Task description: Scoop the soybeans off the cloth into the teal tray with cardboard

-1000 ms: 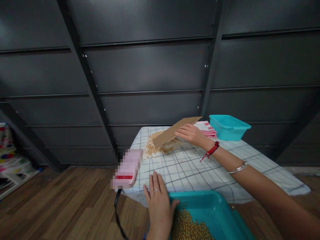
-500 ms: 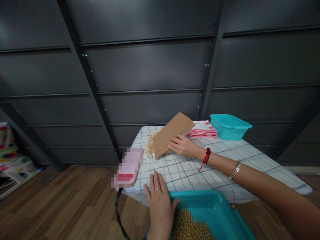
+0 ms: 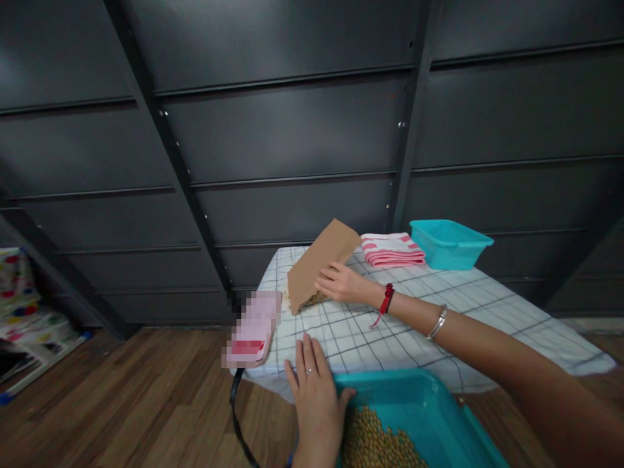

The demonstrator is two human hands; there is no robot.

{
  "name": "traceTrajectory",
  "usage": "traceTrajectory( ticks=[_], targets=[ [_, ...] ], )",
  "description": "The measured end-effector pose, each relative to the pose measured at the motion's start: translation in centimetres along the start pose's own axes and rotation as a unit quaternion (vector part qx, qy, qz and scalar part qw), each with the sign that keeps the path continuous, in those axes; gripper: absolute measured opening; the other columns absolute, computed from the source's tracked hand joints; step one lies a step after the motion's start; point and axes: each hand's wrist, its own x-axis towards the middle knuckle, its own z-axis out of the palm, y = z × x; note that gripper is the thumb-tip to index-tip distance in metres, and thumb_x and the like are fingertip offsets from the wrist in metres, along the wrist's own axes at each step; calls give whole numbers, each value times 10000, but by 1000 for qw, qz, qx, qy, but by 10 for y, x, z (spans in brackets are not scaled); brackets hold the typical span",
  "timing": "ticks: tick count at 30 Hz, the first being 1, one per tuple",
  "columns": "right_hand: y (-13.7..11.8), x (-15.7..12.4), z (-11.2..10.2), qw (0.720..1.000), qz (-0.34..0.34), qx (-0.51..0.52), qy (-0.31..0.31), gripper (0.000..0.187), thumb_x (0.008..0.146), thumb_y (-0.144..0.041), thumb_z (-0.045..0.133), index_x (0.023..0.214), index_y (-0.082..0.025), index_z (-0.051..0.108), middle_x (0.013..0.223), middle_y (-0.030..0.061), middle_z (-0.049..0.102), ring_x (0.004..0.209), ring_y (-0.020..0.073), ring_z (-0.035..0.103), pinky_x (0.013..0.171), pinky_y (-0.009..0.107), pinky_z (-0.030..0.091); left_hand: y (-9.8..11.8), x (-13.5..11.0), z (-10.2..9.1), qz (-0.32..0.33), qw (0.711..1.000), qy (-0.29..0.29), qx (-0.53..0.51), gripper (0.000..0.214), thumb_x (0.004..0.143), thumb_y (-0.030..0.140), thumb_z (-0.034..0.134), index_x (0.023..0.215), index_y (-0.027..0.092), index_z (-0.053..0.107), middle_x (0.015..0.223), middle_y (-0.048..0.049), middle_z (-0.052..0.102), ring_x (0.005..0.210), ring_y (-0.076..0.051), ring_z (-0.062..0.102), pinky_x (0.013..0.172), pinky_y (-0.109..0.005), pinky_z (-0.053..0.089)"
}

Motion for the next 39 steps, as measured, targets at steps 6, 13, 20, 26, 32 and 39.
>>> traceTrajectory(
  ticks=[6, 13, 20, 26, 32, 39],
  targets=[
    [13, -22, -9, 1000, -7, -7, -12, 210, 894, -128, 346, 851, -135, 552, 843, 56, 615, 763, 138, 505, 677, 316, 326, 1, 1, -1, -4, 1000, -7, -4, 754, 584, 230, 674, 1260, 32, 403, 1350, -219, 403, 1252, -361, 349, 999, -599, 296],
    [29, -34, -18, 1000, 9, -28, -2, 198, 883, -105, 366, 939, -127, 554, 854, 55, 625, 806, 147, 518, 710, 323, 331, 2, 1, -5, -6, 1000, -15, -3, 754, 582, 223, 673, 1259, 29, 404, 1351, -210, 403, 1252, -360, 349, 1000, -589, 301],
    [14, -19, 0, 999, 21, -22, 13, 200, 888, -123, 364, 911, -130, 562, 884, 56, 635, 797, 146, 526, 710, 325, 346, 0, 1, 0, 0, 1000, 3, 2, 735, 591, 253, 664, 1251, 41, 419, 1346, -207, 416, 1247, -359, 356, 999, -592, 293],
    [16, -47, -13, 1000, 13, -18, 11, 218, 873, -96, 366, 904, -122, 580, 844, 61, 641, 832, 159, 533, 731, 336, 357, -1, -1, 8, 7, 1000, 23, 7, 750, 595, 272, 661, 1261, 44, 402, 1347, -222, 415, 1253, -361, 344, 998, -602, 273],
    [29, -67, -29, 999, 21, -33, 17, 197, 852, -73, 402, 934, -98, 579, 871, 67, 653, 835, 167, 539, 737, 342, 379, -2, -4, 18, 7, 999, 45, 21, 782, 599, 280, 644, 1291, 61, 353, 1369, -222, 386, 1280, -353, 297, 1022, -608, 209],
    [19, -51, -26, 997, 65, -31, 25, 217, 860, -86, 390, 956, -139, 578, 935, 59, 652, 871, 168, 544, 740, 348, 405, -3, -3, 8, 15, 1000, 19, 16, 713, 637, 269, 605, 1278, 62, 375, 1362, -220, 396, 1269, -358, 318, 1003, -611, 253]
  ],
)
